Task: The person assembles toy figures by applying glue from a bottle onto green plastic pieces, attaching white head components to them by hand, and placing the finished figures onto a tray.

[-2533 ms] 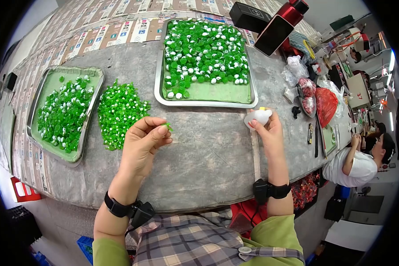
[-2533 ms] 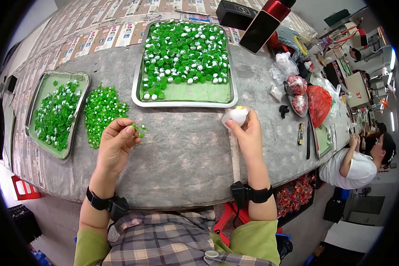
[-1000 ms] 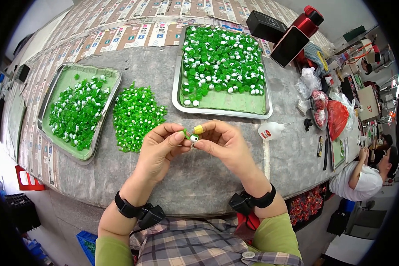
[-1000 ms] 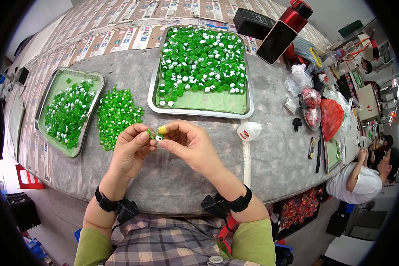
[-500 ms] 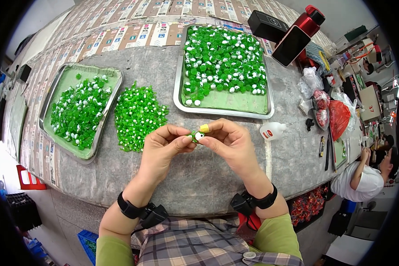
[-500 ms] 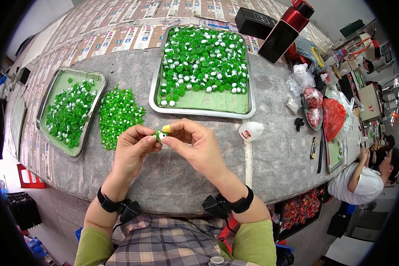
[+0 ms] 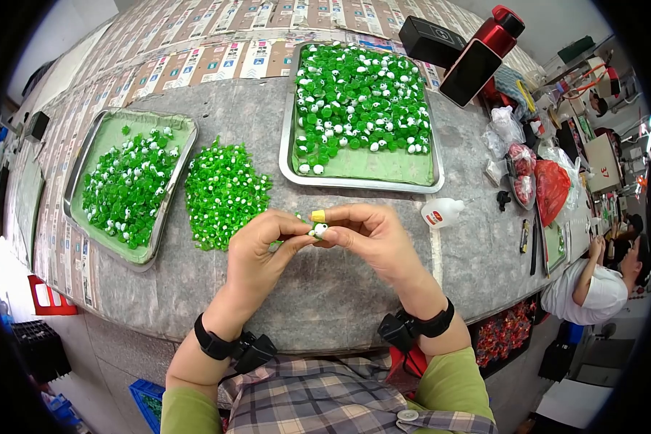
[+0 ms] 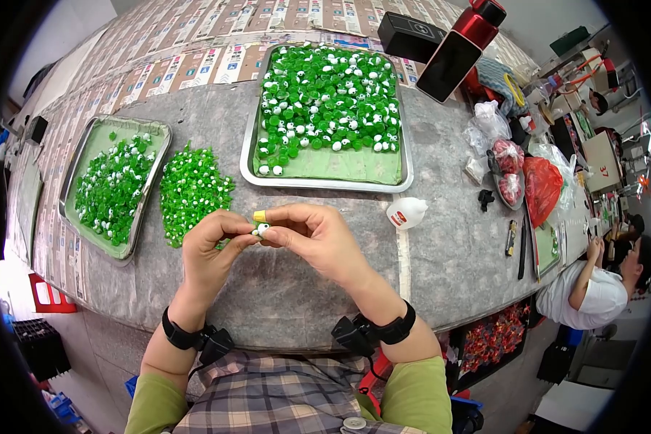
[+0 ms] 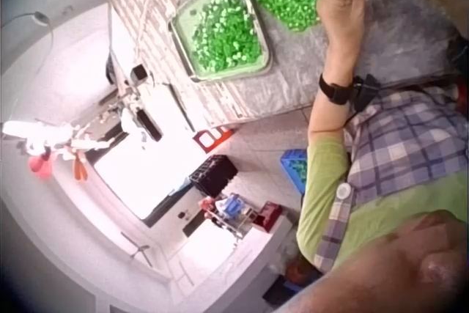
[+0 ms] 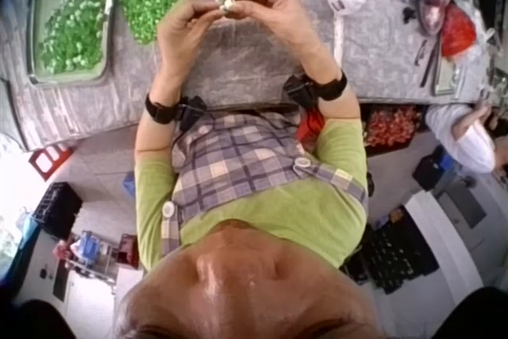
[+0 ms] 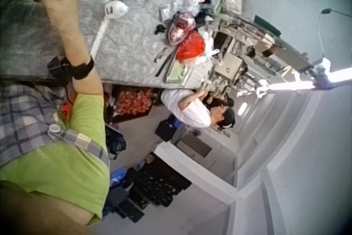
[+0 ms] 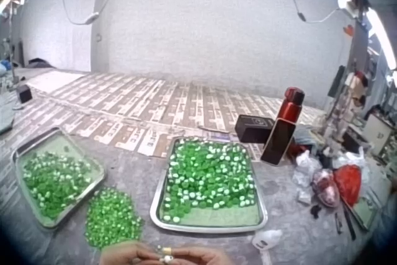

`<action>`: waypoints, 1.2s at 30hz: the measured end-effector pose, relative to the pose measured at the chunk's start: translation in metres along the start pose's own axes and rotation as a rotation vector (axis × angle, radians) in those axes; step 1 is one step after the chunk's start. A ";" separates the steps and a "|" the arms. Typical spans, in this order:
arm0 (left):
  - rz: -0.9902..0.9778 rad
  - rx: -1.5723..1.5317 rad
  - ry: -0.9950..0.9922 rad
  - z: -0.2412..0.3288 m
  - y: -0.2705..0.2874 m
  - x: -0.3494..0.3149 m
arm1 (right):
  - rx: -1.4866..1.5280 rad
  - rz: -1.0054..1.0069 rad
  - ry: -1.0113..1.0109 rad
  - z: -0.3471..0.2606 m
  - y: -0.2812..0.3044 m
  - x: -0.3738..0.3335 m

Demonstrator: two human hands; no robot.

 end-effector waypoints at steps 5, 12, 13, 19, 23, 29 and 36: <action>0.023 0.074 -0.009 0.003 -0.001 0.004 | -0.023 -0.036 -0.006 0.001 0.002 0.005; 0.010 0.092 0.073 -0.002 0.004 0.001 | -0.014 -0.059 -0.036 0.007 0.001 0.010; -0.004 0.078 0.107 0.000 0.004 -0.001 | -0.027 -0.045 -0.040 0.007 0.003 0.008; 0.237 -0.149 0.301 0.001 0.045 0.000 | -0.030 -0.036 -0.061 0.019 0.010 0.007; 0.649 0.164 0.196 0.002 0.114 0.013 | -0.082 -0.016 -0.081 0.023 0.020 0.009; 0.572 0.193 -0.087 0.059 0.123 0.005 | 0.033 -0.130 0.018 0.027 0.013 0.031; -1.043 -0.071 -0.167 0.142 -0.071 -0.038 | 0.007 -0.046 0.099 0.043 0.042 0.010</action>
Point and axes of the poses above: each hand's wrist, its own x-axis towards the middle knuckle, its own y-axis out of the back of the hand, z = x × y, the point moved 1 cm from there along x, towards the middle knuckle, and after that the axes turned 6 degrees about y, right-handed, at the moved point
